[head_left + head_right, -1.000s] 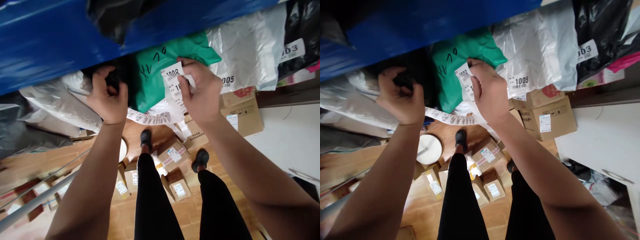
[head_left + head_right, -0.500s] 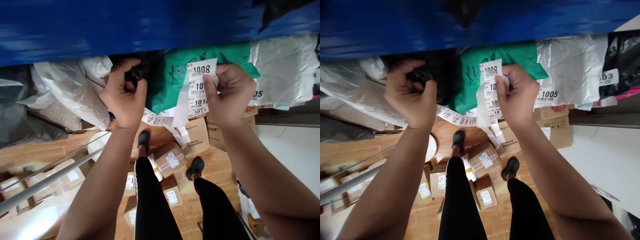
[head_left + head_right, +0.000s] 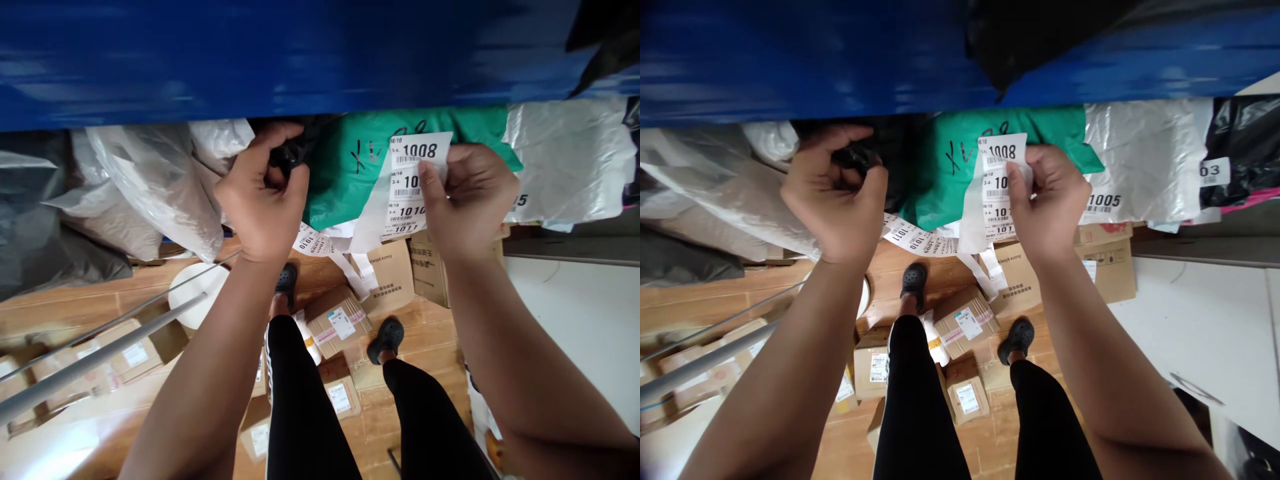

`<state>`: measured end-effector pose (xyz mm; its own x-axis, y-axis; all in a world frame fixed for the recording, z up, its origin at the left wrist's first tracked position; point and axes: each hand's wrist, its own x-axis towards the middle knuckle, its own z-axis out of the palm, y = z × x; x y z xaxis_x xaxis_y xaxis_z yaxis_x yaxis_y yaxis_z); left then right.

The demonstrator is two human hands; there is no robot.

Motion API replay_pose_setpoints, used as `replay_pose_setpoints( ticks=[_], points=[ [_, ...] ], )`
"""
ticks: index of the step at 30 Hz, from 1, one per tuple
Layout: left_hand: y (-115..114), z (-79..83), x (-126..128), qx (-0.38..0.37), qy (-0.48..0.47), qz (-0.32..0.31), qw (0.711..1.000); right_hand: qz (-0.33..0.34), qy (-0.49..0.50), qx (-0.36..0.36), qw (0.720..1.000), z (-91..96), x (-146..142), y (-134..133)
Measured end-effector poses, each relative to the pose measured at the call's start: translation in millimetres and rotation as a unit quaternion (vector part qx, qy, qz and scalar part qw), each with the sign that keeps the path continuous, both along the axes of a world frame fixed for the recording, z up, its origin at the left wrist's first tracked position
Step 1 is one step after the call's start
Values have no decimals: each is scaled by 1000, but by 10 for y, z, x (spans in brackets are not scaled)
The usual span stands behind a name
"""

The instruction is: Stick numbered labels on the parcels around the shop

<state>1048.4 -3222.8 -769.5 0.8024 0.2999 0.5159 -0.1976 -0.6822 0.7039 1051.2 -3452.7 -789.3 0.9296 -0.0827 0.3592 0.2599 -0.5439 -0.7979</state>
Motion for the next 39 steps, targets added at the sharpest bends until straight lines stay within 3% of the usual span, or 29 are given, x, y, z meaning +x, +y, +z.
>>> replay_pose_setpoints(
  ticks=[7,11,16,19,23,27,29,31,35,39],
  points=[
    [20,64,-12,-30,52,-24,998,-21,-14,7,1000,-16,8,18],
    [-15,112,-53,-22,64,-46,997,3,9,44,999,89,-18,48],
    [-306,267,-259,-70,119,-165,977,70,101,146,982,382,-185,114],
    [-553,381,-388,-174,151,-132,964,93,163,202,961,534,-313,122],
    [-832,439,-475,-329,194,-101,919,97,206,250,941,650,-428,52],
    [-1044,376,-498,-472,228,-99,846,105,210,256,938,702,-481,-70],
    [-1118,334,-499,-524,246,-98,809,113,209,262,935,708,-487,-129],
    [-1166,300,-499,-544,259,-97,792,98,204,283,932,707,-475,-181],
    [-1225,253,-496,-530,258,-128,797,64,194,295,933,737,-408,-262],
    [-1346,214,-450,-509,243,-140,814,43,175,185,966,820,-332,-273]
  ],
)
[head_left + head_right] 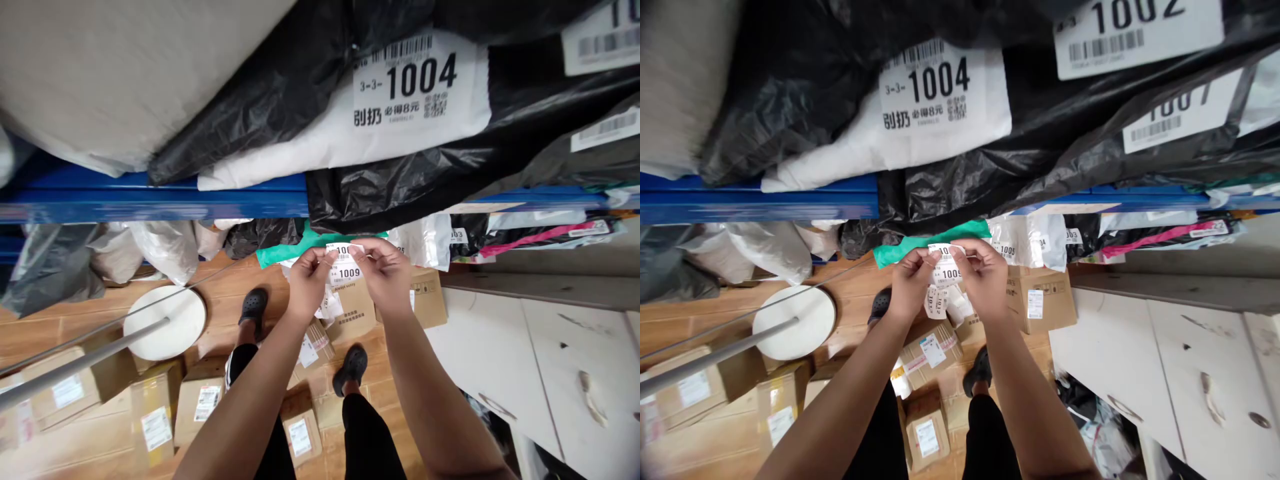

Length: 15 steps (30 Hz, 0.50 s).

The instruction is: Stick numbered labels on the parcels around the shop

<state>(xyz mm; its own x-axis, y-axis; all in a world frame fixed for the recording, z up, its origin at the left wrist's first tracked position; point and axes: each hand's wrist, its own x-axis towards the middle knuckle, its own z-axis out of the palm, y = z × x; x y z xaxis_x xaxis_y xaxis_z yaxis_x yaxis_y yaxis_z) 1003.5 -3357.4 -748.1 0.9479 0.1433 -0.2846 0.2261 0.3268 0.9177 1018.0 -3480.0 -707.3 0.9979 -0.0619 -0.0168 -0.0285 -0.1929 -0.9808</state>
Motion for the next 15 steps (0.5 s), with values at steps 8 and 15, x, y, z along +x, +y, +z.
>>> replay_pose_setpoints(
  ticks=[8,15],
  points=[
    [-247,1,253,33,22,80,996,-108,-208,-302,924,17,231,106],
    [-212,-31,284,75,17,-25,997,-161,-154,-307,925,-230,517,31]
  ],
)
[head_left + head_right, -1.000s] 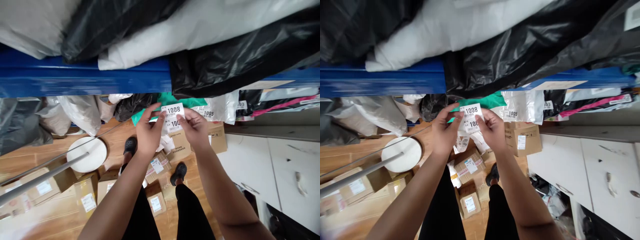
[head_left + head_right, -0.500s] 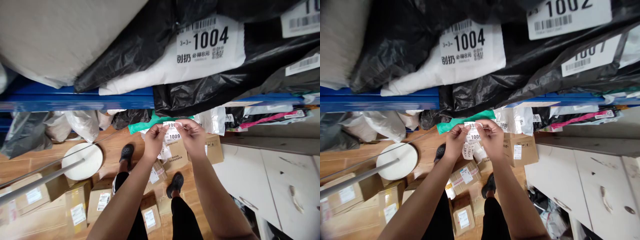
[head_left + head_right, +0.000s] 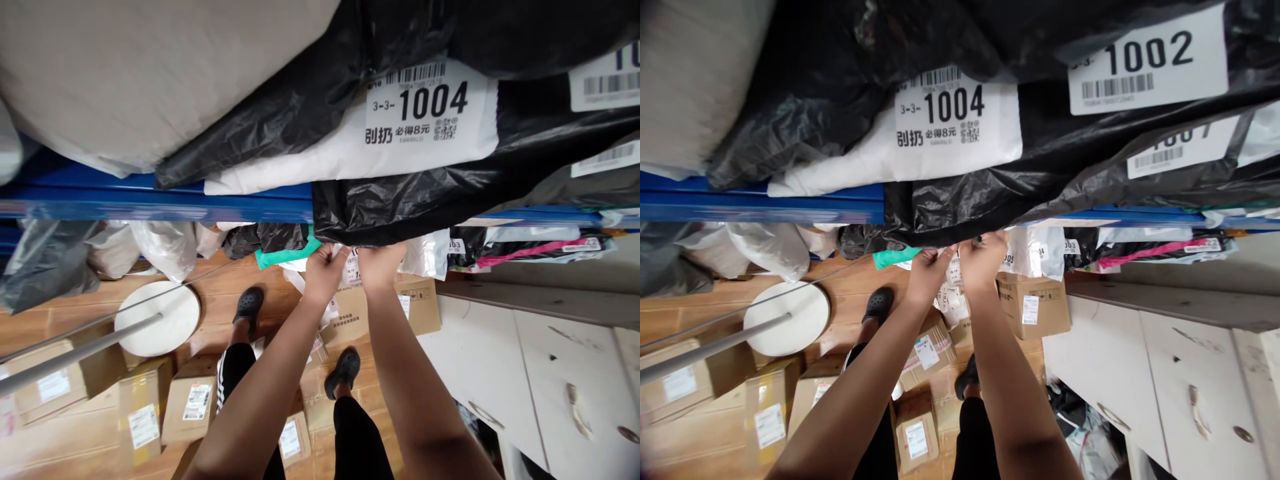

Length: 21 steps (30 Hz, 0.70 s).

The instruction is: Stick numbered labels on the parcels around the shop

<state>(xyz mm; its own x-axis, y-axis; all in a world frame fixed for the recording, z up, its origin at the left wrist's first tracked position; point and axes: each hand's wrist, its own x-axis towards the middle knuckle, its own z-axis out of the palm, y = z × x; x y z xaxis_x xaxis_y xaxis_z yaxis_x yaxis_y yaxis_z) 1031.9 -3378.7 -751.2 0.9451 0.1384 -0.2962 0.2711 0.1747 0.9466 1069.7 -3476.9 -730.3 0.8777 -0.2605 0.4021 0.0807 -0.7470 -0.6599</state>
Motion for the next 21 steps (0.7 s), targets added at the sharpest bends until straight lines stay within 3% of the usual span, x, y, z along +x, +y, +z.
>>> replay_pose_setpoints(
  ticks=[3,8,12,16,19,21],
  points=[
    [77,15,-152,57,-7,-44,997,0,22,0,1000,-71,49,-27],
    [387,8,-623,116,-15,-128,985,53,29,-8,998,-122,51,-89],
    [625,-66,-906,142,-22,-111,983,75,36,22,996,-194,158,-198],
    [772,-47,-998,143,-44,-88,985,-18,-71,102,992,-227,255,-299],
    [905,48,-971,144,-101,-56,983,-48,-120,122,984,-128,26,-199],
    [1026,116,-924,158,-162,-46,973,-34,-155,119,980,5,-259,8]
  ],
)
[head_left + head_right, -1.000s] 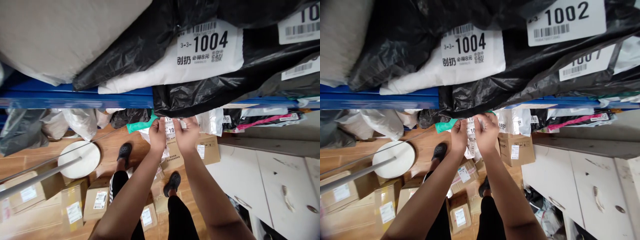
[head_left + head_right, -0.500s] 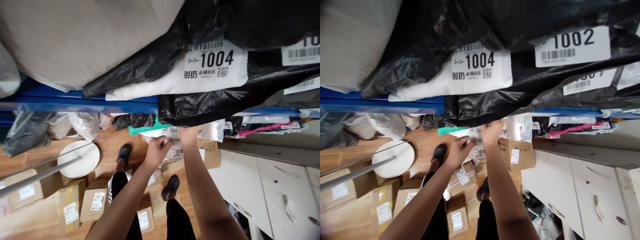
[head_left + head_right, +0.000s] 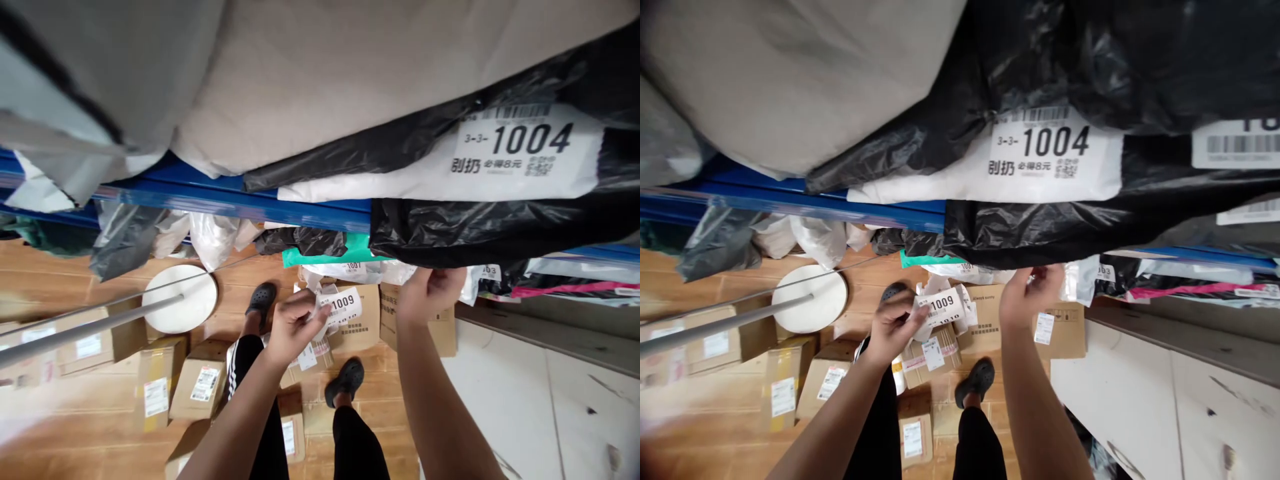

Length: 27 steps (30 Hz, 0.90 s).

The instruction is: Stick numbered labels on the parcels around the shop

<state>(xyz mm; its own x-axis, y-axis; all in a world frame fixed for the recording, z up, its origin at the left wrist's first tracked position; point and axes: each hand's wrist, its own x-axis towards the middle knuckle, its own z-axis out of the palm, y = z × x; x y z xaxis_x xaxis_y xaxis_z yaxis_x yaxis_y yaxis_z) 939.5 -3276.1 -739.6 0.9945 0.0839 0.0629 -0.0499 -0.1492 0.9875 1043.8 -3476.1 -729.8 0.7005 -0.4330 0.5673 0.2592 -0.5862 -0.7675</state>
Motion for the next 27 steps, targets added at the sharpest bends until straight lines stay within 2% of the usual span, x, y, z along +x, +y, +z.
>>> replay_pose_setpoints(
  ticks=[2,5,8,11,13,16,18,20,23,27],
  points=[
    [137,50,59,14,-57,-5,998,86,12,-23,996,148,-257,301],
    [330,64,141,43,-93,12,995,212,136,7,968,257,-358,790],
    [452,0,202,81,-92,52,991,214,168,55,961,133,-137,1078],
    [485,-107,283,92,-78,110,987,170,158,54,971,-67,88,1061],
    [473,-176,374,58,-53,145,986,172,160,26,972,-125,127,961],
    [457,-251,546,-63,-10,144,988,179,139,-79,971,-39,38,856],
    [476,-281,641,-156,6,111,982,164,80,-155,971,91,-54,864],
    [521,-297,693,-229,18,69,971,198,44,-188,961,212,-124,919],
    [590,-300,709,-289,43,17,956,302,107,-154,935,278,-154,1003],
    [572,-257,725,-290,71,6,954,294,186,-21,937,201,-93,1004]
  ],
)
